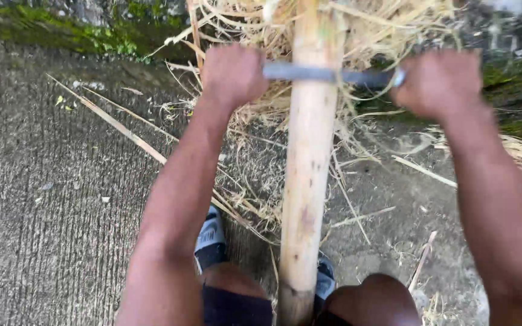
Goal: Scraping bark off a bamboo pole using a drawknife.
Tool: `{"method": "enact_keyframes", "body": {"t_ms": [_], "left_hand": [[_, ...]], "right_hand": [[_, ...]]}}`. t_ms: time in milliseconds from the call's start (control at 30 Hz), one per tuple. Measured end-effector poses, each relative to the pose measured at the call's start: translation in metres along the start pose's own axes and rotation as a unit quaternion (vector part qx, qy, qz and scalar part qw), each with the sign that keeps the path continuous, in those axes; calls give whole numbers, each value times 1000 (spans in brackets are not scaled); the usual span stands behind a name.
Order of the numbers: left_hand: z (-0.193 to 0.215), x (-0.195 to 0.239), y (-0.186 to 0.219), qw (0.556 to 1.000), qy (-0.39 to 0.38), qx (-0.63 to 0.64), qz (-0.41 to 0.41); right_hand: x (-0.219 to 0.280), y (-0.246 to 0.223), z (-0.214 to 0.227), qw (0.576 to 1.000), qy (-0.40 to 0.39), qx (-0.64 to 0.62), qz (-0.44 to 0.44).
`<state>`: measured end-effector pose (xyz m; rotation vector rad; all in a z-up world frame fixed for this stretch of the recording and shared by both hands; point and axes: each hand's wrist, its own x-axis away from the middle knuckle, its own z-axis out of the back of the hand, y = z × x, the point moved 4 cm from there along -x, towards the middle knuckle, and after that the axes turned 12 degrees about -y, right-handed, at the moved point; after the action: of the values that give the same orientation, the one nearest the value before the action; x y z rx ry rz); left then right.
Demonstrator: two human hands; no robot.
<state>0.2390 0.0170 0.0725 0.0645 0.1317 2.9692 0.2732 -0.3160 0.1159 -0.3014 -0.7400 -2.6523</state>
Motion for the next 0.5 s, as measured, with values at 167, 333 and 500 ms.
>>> {"method": "enact_keyframes", "body": {"t_ms": [167,333,500], "left_hand": [[-41,167,49,980,-195,32,-24],[-81,187,38,982,-166,81,-38],[-47,56,-3,998,-33,23,-47]], "right_hand": [[128,-78,-79,990,-29,-84,108],[161,-98,-46,983,-93,-130,91],[61,-50,2,993,-112,-22,40]]}}
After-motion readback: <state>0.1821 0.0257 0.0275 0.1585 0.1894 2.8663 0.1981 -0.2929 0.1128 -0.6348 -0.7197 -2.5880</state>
